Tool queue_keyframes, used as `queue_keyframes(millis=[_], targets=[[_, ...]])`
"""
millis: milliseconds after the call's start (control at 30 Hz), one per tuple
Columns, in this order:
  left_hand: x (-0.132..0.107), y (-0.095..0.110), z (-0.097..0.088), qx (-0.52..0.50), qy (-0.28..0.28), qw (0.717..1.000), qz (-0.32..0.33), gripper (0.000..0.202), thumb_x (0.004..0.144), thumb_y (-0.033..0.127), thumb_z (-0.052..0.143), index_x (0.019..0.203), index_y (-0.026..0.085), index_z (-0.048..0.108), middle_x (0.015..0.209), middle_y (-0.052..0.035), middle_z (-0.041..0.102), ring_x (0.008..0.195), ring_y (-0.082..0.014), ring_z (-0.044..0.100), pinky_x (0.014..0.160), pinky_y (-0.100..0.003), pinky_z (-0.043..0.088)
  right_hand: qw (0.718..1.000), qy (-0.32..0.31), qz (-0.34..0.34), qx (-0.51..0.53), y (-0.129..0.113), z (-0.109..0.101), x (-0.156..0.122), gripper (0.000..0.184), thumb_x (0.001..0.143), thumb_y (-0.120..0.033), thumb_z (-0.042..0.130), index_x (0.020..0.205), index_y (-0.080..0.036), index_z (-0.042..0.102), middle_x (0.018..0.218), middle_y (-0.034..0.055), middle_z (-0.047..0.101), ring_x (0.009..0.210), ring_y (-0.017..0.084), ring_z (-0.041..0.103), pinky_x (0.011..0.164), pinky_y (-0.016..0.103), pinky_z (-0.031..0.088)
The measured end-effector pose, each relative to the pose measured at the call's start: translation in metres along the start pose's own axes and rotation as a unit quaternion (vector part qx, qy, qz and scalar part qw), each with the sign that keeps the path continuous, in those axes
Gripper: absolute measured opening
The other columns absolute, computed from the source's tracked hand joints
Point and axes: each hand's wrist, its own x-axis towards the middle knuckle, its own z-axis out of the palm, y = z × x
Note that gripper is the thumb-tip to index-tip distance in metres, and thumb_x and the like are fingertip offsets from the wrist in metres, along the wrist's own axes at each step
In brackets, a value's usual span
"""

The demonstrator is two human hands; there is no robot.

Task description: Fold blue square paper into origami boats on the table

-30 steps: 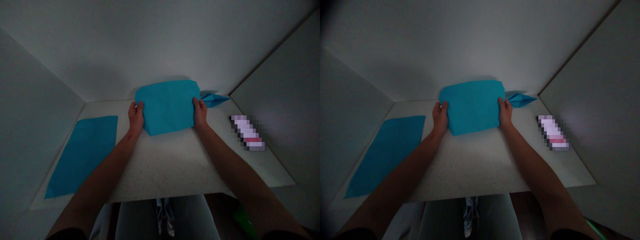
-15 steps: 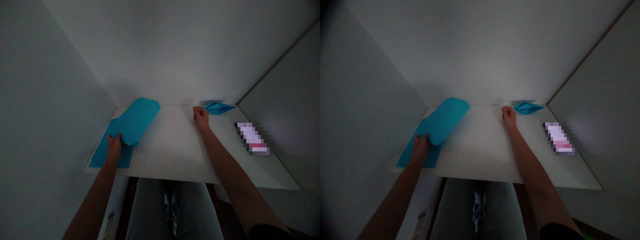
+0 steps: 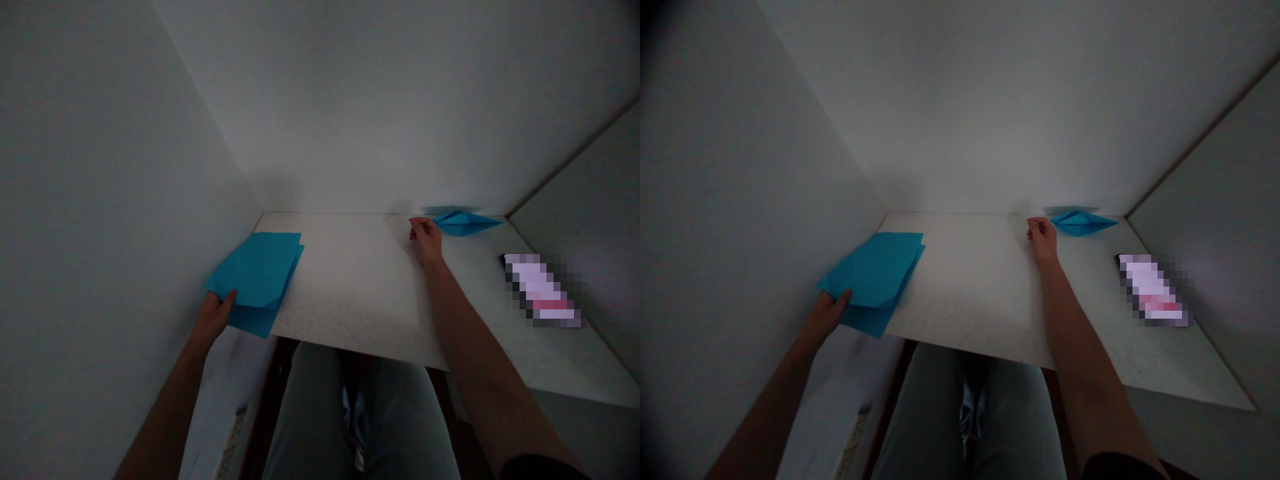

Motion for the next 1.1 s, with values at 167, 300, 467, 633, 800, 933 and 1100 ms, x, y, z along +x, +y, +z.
queue_keyframes(millis=[167, 300, 467, 633, 800, 933, 1100], targets=[[-0.008, -0.029, -0.025, 0.076, -0.015, 0.997, -0.029, 0.036, 0.082, 0.059, 0.063, 0.097, 0.026, 0.062, 0.090, -0.0121, 0.076, 0.097, -0.0423, 0.076, 0.094, -0.059, 0.064, 1.000, -0.008, -0.011, 0.012, 0.011, -0.002, 0.005, 0.032, 0.078, -0.051, 0.084, 0.086, -0.025, 0.066, 0.061, -0.0051, 0.052, 0.058, 0.015, 0.045, 0.057, 0.031, 0.038], [-0.014, -0.043, -0.035, 0.124, -0.052, 0.990, -0.040, 0.045, 0.082, 0.068, 0.062, 0.097, 0.025, 0.062, 0.085, -0.0106, 0.073, 0.084, -0.0399, 0.074, 0.087, -0.058, 0.064, 1.000, -0.018, -0.016, 0.016, 0.013, -0.001, 0.006, 0.034, 0.077, -0.054, 0.084, 0.085, -0.026, 0.067, 0.060, -0.0051, 0.052, 0.058, 0.015, 0.045, 0.057, 0.032, 0.038], [-0.044, -0.032, -0.021, 0.213, 0.135, 0.964, 0.085, 0.077, 0.093, 0.069, 0.059, 0.146, 0.012, 0.060, 0.142, -0.0273, 0.067, 0.133, -0.0471, 0.067, 0.114, -0.063, 0.056, 1.000, -0.015, -0.012, 0.023, 0.012, 0.000, 0.007, 0.035, 0.072, -0.055, 0.084, 0.084, -0.026, 0.068, 0.060, -0.0050, 0.053, 0.058, 0.015, 0.045, 0.057, 0.031, 0.037], [-0.055, -0.010, 0.021, 0.252, 0.029, 0.944, 0.213, 0.055, 0.110, 0.052, 0.041, 0.147, 0.023, 0.070, 0.170, -0.0190, 0.056, 0.166, -0.0412, 0.042, 0.135, -0.064, 0.035, 0.999, -0.024, -0.016, 0.022, 0.010, 0.002, 0.004, 0.038, 0.074, -0.059, 0.084, 0.084, -0.027, 0.066, 0.060, -0.0064, 0.052, 0.058, 0.014, 0.045, 0.057, 0.030, 0.037], [-0.027, 0.002, 0.071, 0.236, -0.060, 0.953, 0.179, 0.069, 0.108, 0.050, 0.039, 0.169, 0.020, 0.054, 0.180, -0.0174, 0.045, 0.172, -0.0405, 0.032, 0.137, -0.065, 0.029, 0.999, -0.048, -0.008, -0.020, 0.002, 0.004, -0.002, 0.038, 0.076, -0.060, 0.080, 0.086, -0.026, 0.067, 0.061, -0.0068, 0.054, 0.060, 0.015, 0.048, 0.060, 0.030, 0.039], [-0.014, 0.036, 0.097, 0.242, -0.052, 0.955, 0.165, 0.072, 0.109, 0.048, 0.036, 0.169, 0.012, 0.052, 0.180, -0.0237, 0.043, 0.172, -0.0433, 0.032, 0.137, -0.069, 0.024, 0.996, -0.080, -0.004, -0.038, 0.001, 0.007, -0.002, 0.039, 0.078, -0.060, 0.077, 0.088, -0.025, 0.067, 0.060, -0.0074, 0.051, 0.060, 0.015, 0.045, 0.061, 0.031, 0.036], [-0.014, 0.168, 0.132, 0.114, -0.029, 0.937, 0.330, 0.060, 0.109, 0.047, 0.047, 0.160, 0.018, 0.061, 0.170, -0.0237, 0.055, 0.165, -0.0413, 0.042, 0.135, -0.065, 0.024, 0.995, -0.086, -0.008, -0.050, 0.005, 0.006, -0.004, 0.030, 0.085, -0.055, 0.074, 0.084, -0.025, 0.066, 0.071, -0.0037, 0.060, 0.071, 0.017, 0.052, 0.070, 0.032, 0.044]])
